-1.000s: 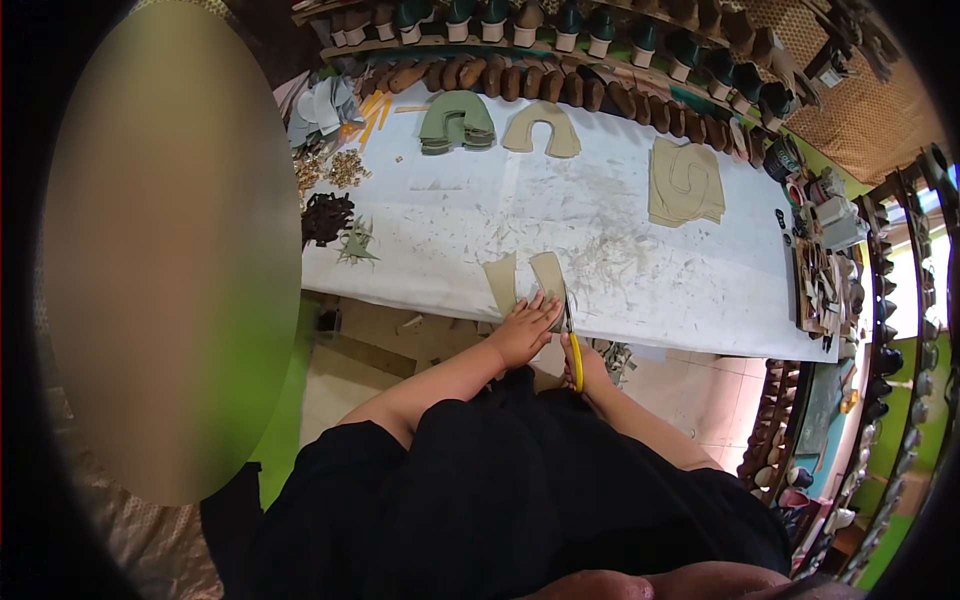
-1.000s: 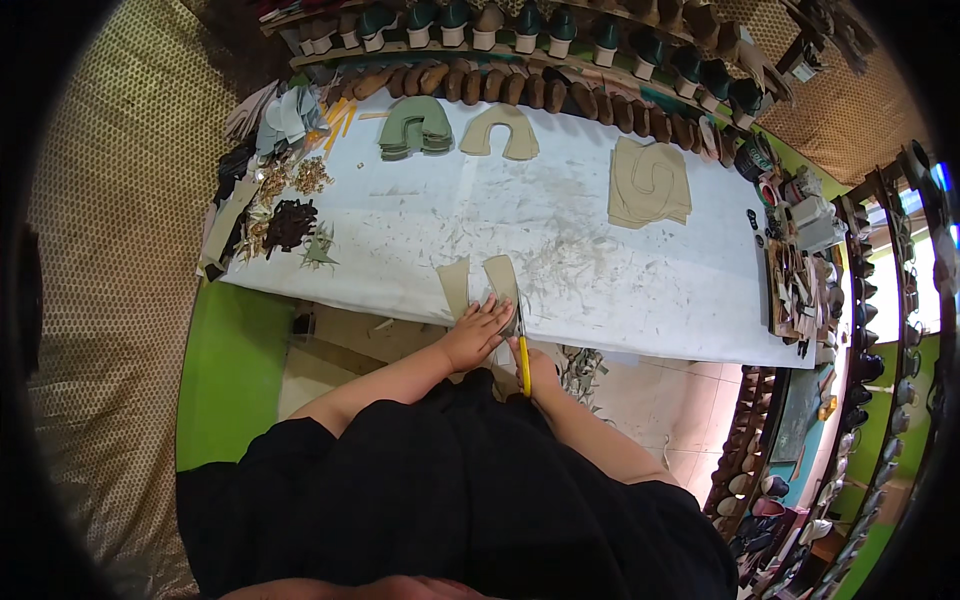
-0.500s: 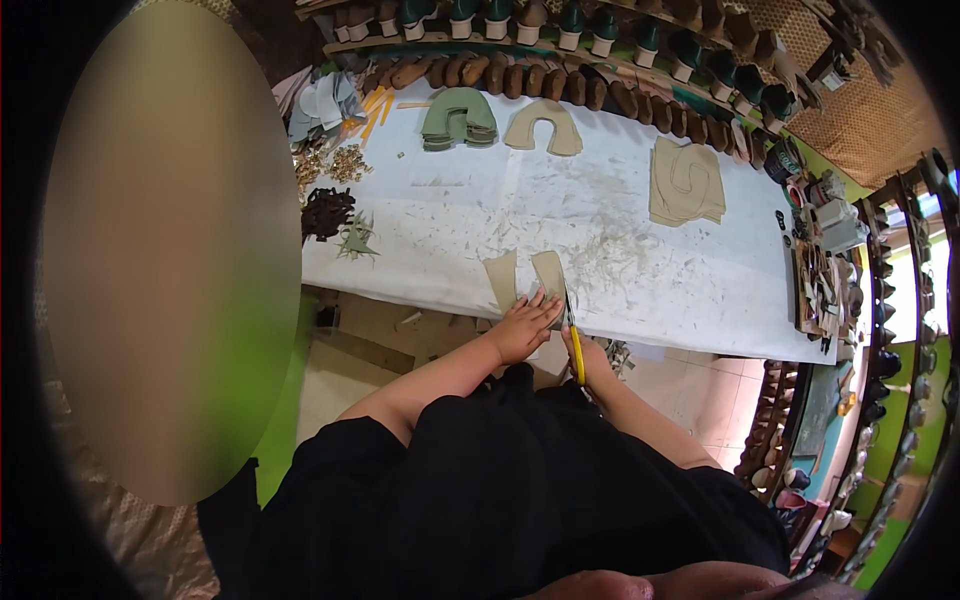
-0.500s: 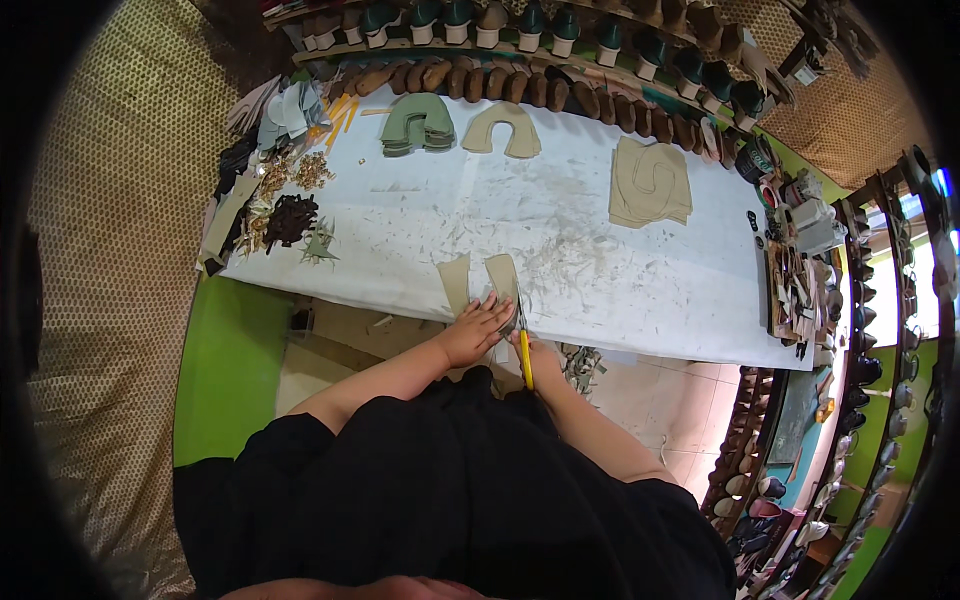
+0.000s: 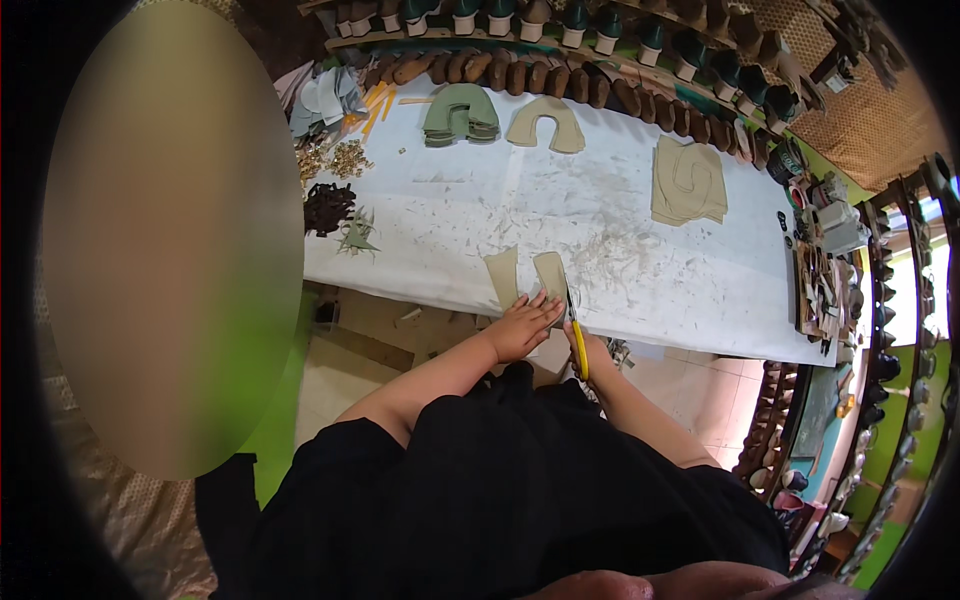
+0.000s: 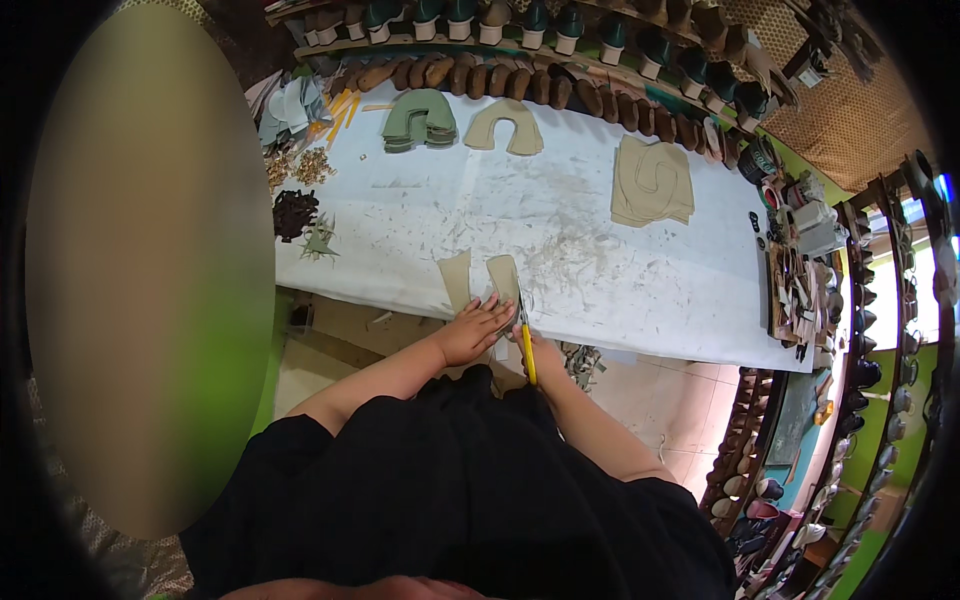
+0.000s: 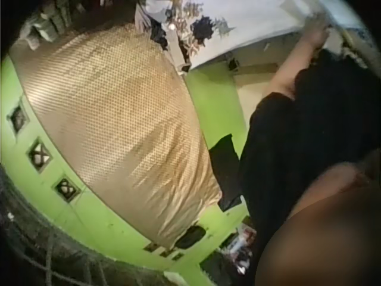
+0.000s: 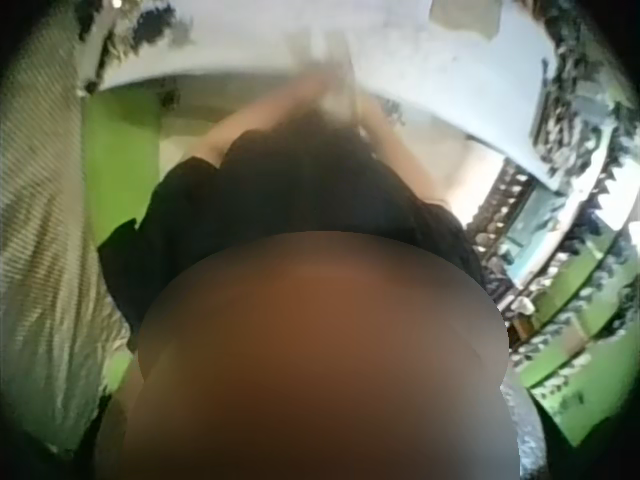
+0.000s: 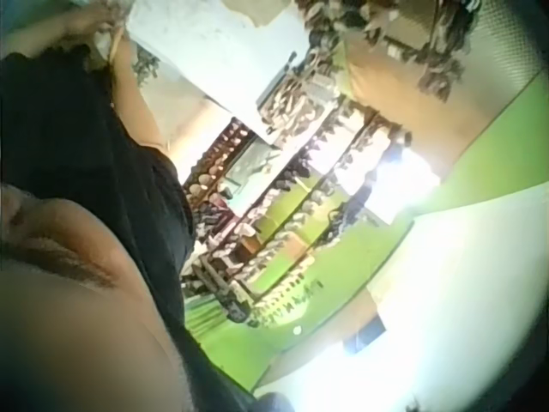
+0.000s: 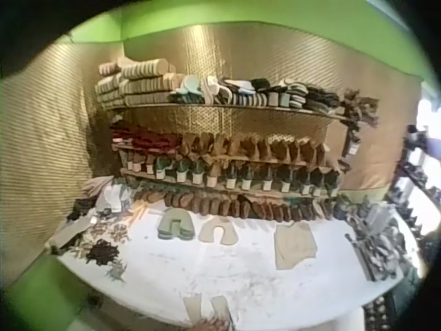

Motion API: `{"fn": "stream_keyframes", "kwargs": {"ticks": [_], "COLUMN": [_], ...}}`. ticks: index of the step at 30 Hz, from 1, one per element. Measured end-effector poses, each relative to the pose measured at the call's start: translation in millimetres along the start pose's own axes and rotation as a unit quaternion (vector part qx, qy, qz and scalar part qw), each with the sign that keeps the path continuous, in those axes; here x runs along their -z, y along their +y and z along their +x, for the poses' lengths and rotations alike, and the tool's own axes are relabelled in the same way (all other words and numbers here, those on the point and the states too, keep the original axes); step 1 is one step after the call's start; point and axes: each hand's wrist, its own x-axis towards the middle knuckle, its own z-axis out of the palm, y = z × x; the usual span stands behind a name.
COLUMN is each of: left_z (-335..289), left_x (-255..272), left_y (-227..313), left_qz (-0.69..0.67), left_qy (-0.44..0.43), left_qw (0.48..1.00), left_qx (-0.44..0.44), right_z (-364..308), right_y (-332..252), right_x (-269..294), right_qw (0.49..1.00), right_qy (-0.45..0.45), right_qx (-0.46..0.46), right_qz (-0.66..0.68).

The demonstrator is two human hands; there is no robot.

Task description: Cutting out shoe components from material using scissors.

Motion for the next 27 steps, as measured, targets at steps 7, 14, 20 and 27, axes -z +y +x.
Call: {"fn": "stream_keyframes", "kwargs": {"ticks": [7, 14, 20, 27], "left_z": [-1.9, -6.4, -5.3, -9.9], "left_x": [0.5, 3.8, 3.7, 6.2], "left_y": [-1.9, -2.8, -3.4, -6.4], "left_qz": [0.003, 0.003, -0.002, -0.001], "left_qy": [-0.001, -0.020, -0.027, -0.036], "left_qw": [1.000, 0.999, 0.999, 0.998], "left_qx": [-0.004, -0.027, -0.030, -0.055], "right_z": [-4.7, -6.9, 3.0, -9.0], "right_y": [-3.0, -15.3, -2.0, -21.3], "right_x": [0.6, 9.6, 4.3, 5.8], "right_qw": [0.999, 0.997, 0.984, 0.999], "right_qy": [-0.017, -0.055, 0.038, -0.023], "right_qx": [0.031, -0.030, 0.090, -0.021], "right_qz": [-0.026, 0.038, -0.150, -0.036]}}
